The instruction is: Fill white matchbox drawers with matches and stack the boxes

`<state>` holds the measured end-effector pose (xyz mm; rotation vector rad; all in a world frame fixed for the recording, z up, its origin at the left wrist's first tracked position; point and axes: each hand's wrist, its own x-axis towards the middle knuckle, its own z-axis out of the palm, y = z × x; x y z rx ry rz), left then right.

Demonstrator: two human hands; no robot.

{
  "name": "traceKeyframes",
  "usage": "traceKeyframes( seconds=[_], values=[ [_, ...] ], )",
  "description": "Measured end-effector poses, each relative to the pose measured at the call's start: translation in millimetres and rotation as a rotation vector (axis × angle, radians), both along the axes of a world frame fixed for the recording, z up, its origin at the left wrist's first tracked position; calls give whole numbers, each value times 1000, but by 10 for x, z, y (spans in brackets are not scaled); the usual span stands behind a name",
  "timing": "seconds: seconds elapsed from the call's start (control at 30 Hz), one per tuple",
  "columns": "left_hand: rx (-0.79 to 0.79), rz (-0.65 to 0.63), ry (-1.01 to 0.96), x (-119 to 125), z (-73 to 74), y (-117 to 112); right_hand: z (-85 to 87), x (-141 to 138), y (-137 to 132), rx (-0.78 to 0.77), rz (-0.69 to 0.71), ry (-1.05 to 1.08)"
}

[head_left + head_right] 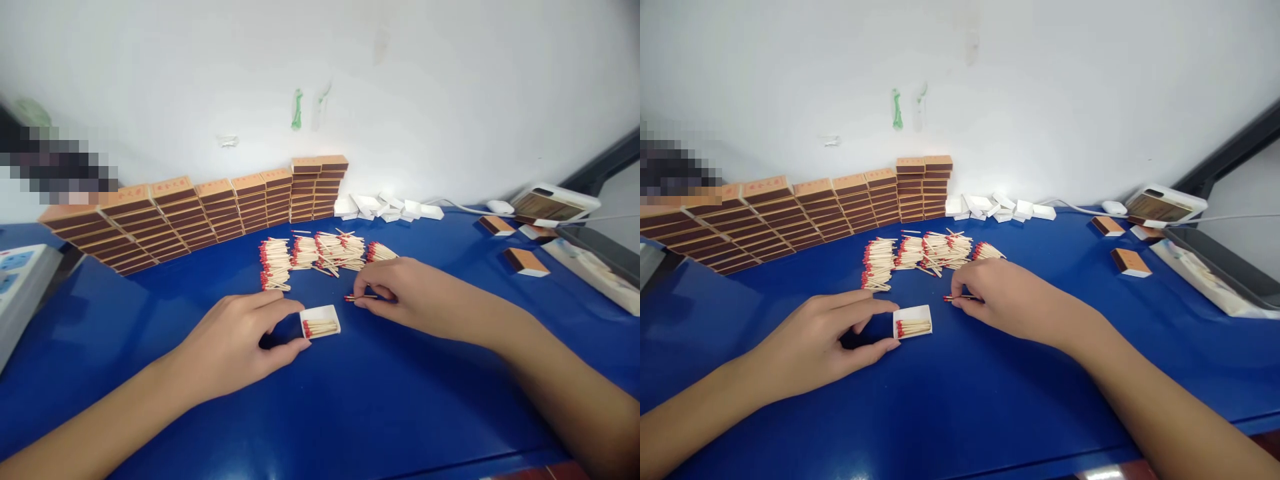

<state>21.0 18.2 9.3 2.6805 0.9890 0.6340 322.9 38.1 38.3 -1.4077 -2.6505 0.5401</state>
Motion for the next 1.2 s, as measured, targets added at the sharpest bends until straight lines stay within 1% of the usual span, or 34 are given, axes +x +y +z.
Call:
traceKeyframes(
  seconds=[0.17, 0.43, 0.53, 0.63, 0.73, 0.8, 0.87, 0.97, 1.07, 1.13, 1.2],
  values=[
    [-9, 9, 4, 2, 3, -9, 9, 4, 4, -3, -18, -2],
    [-3, 0, 0, 9, 13, -5, -22, 2, 2, 6, -3, -10],
    [-3, 2, 5, 2, 15, -17, -6, -11, -18, 21, 5, 23],
    [3, 6, 0, 12, 10, -23, 30, -105, -84, 49, -26, 139],
    [5, 11, -2, 38, 7, -24, 34, -278, -193, 43, -44, 257],
    [10, 8, -8, 53, 6, -26, 14, -388, -259, 36, -29, 268],
    [16, 2, -15, 54, 1, -29, -2, -441, -291, 34, -8, 244],
    [30, 10, -14, 33, -17, -32, 11, -346, -237, 88, -28, 221],
    [40, 11, -11, 7, -36, -28, 50, -93, -92, 182, -123, 153],
    [43, -1, -17, -3, -37, -21, 66, 72, 5, 137, -157, 44],
    [45, -2, -16, -8, -28, -14, 73, 179, 67, 58, -164, -37]
  ],
)
